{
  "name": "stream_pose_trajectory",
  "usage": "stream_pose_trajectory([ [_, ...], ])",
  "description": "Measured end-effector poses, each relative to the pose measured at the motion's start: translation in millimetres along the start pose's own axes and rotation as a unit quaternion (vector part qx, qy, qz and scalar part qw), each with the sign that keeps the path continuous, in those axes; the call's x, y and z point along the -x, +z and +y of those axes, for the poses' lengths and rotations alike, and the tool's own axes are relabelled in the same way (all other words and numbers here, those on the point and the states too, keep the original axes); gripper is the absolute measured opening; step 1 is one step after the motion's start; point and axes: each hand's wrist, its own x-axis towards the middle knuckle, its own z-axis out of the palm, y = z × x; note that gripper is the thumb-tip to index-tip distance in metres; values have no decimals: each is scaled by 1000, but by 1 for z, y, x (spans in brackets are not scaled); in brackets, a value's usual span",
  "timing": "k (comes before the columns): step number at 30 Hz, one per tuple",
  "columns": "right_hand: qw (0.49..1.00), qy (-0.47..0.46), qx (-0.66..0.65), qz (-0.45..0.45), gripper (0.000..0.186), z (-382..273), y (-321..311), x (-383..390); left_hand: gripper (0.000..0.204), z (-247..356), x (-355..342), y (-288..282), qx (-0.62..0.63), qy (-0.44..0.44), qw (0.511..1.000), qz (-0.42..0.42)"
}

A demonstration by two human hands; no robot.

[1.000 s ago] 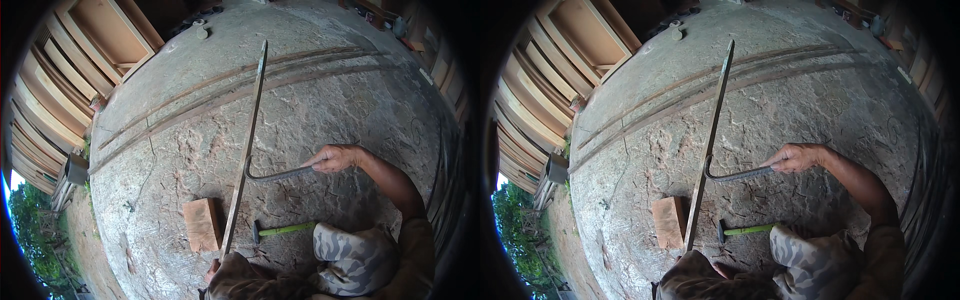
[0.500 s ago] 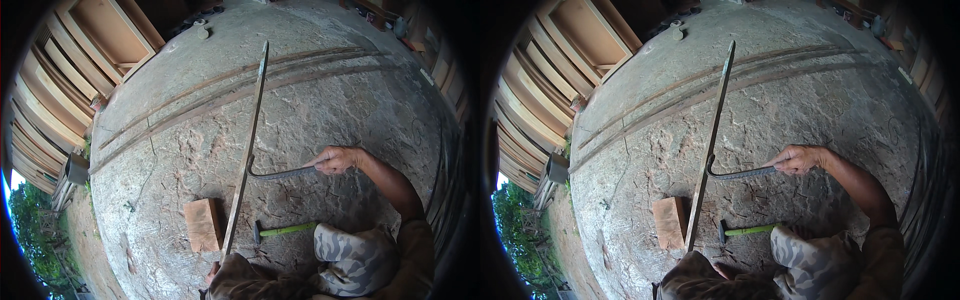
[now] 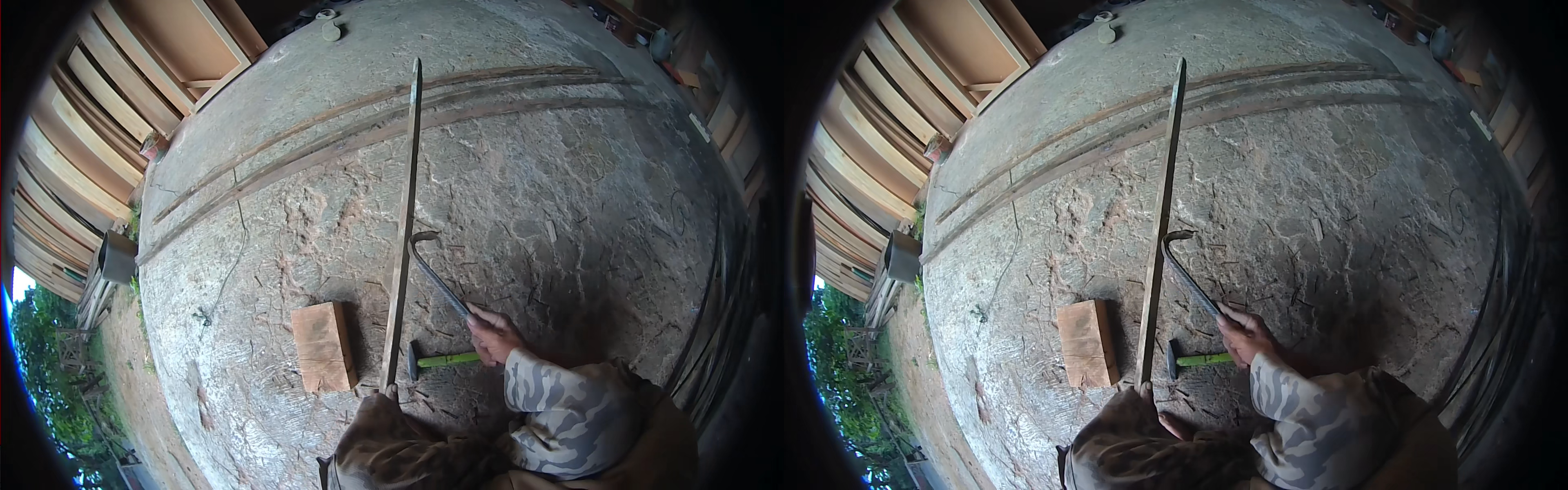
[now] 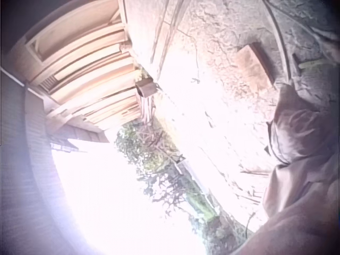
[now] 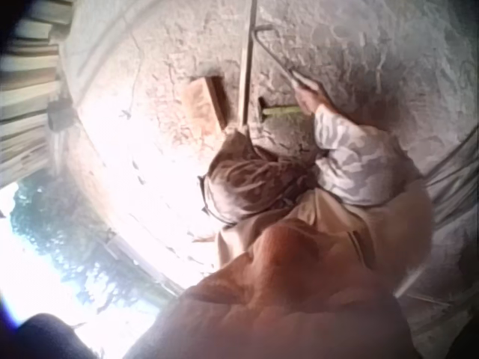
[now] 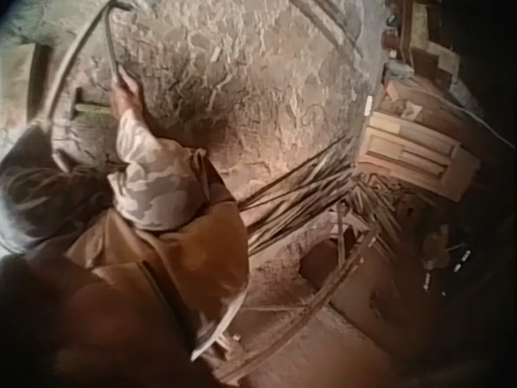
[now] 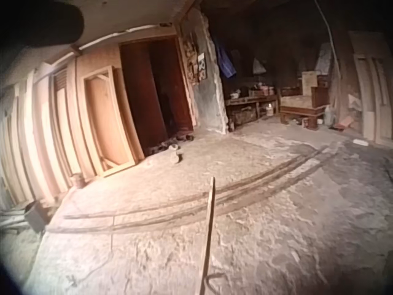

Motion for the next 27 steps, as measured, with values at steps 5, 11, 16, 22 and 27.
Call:
stream_pose_trajectory([
  [5, 996, -68, 22, -54, 49, 9, -32, -15, 47, 34, 4, -5, 26, 1, 1000, -15],
  [11, 880, -281, 383, -1, 22, 12, -77, -19, 48, 70, 15, -45, 77, 83, 994, -8],
  [16, 886, -301, 354, 9, 21, 13, -61, -11, 52, 138, -15, -83, 16, 259, 966, -5],
  [22, 870, -351, 346, 24, 16, 14, -55, -10, 43, 221, -60, -51, -26, 458, 888, -11],
  [27, 890, -360, 281, 22, 9, 12, -62, -21, 42, 278, -80, 9, 14, 562, 825, 53],
])
